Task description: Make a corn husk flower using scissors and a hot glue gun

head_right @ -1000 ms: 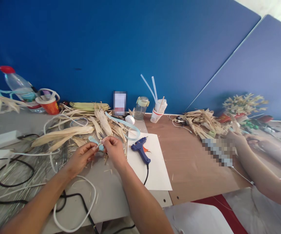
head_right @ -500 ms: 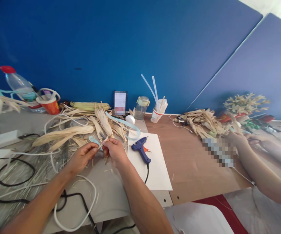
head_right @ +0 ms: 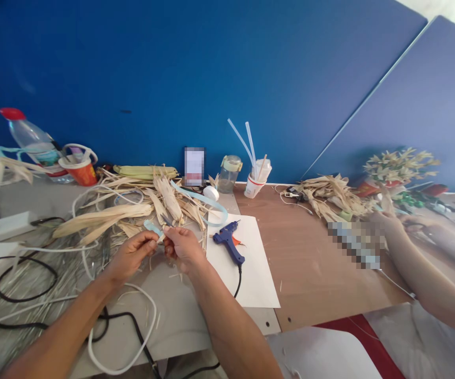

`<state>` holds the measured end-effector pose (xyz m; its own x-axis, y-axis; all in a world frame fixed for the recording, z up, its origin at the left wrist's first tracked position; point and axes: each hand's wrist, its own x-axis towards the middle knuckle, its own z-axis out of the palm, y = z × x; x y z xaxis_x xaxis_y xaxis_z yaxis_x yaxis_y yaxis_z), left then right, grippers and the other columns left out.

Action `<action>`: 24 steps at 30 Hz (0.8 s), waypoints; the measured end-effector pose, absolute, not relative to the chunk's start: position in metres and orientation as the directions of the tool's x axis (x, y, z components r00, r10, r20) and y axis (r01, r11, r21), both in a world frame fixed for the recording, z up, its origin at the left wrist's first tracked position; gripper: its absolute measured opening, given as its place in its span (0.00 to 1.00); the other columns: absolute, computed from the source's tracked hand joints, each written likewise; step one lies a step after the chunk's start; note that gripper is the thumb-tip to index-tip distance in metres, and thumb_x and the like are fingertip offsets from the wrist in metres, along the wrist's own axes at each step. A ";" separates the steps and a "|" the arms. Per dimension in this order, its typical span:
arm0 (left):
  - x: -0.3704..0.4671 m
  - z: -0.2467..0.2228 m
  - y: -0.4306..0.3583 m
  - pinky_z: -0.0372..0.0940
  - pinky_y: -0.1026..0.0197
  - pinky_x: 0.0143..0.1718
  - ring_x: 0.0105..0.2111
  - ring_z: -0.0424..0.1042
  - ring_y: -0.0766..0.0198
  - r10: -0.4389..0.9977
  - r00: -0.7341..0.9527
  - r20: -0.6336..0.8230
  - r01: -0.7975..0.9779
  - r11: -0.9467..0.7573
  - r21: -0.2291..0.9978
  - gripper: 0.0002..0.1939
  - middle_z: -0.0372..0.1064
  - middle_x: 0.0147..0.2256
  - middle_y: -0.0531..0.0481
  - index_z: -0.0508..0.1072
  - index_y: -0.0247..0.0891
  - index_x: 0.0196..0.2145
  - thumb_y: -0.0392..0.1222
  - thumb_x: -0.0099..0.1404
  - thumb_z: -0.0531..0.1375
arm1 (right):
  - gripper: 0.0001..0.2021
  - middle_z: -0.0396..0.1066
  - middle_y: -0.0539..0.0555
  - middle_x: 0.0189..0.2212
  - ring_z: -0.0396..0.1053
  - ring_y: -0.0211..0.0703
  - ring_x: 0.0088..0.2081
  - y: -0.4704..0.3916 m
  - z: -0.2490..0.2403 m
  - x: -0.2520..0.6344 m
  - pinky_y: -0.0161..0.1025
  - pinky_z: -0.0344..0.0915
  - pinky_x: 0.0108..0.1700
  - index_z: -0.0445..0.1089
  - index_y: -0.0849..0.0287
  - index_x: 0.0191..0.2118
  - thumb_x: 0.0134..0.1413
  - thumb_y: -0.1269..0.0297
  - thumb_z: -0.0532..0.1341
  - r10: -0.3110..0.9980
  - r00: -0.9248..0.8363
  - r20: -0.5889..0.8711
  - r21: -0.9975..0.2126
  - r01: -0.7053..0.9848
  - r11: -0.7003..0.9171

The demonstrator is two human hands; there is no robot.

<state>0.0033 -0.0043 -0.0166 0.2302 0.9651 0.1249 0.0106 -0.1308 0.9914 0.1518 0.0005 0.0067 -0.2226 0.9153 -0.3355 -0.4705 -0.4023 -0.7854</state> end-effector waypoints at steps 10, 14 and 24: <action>0.005 -0.010 -0.009 0.56 0.65 0.27 0.24 0.60 0.68 0.966 0.253 -0.055 -0.360 0.147 0.921 0.16 0.63 0.24 0.52 0.74 0.36 0.32 0.51 0.53 0.67 | 0.16 0.62 0.44 0.13 0.54 0.28 0.13 0.000 0.008 0.151 0.29 0.53 0.17 0.63 0.61 0.19 0.39 0.57 0.69 0.910 -0.218 -0.352 -0.746 -0.522 -0.413; 0.006 -0.006 -0.010 0.56 0.66 0.26 0.23 0.59 0.70 0.962 0.263 -0.070 -0.373 0.168 0.913 0.17 0.63 0.23 0.53 0.75 0.36 0.32 0.52 0.51 0.68 | 0.16 0.62 0.44 0.13 0.54 0.28 0.14 -0.001 0.009 0.151 0.30 0.53 0.18 0.64 0.61 0.19 0.40 0.57 0.69 0.915 -0.224 -0.334 -0.750 -0.525 -0.402; 0.004 -0.004 -0.007 0.54 0.68 0.25 0.21 0.57 0.72 0.973 0.215 -0.078 -0.420 0.165 0.892 0.10 0.61 0.21 0.56 0.73 0.35 0.26 0.42 0.51 0.69 | 0.12 0.61 0.44 0.17 0.54 0.29 0.16 0.005 0.013 0.161 0.30 0.52 0.20 0.66 0.61 0.24 0.44 0.58 0.64 0.958 -0.060 -0.279 -0.800 -0.538 -0.266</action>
<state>0.0039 -0.0066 -0.0035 0.2149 0.9735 -0.0784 -0.4203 0.1646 0.8923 0.1612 0.0048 0.0128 -0.0595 0.9584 -0.2792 -0.5381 -0.2664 -0.7997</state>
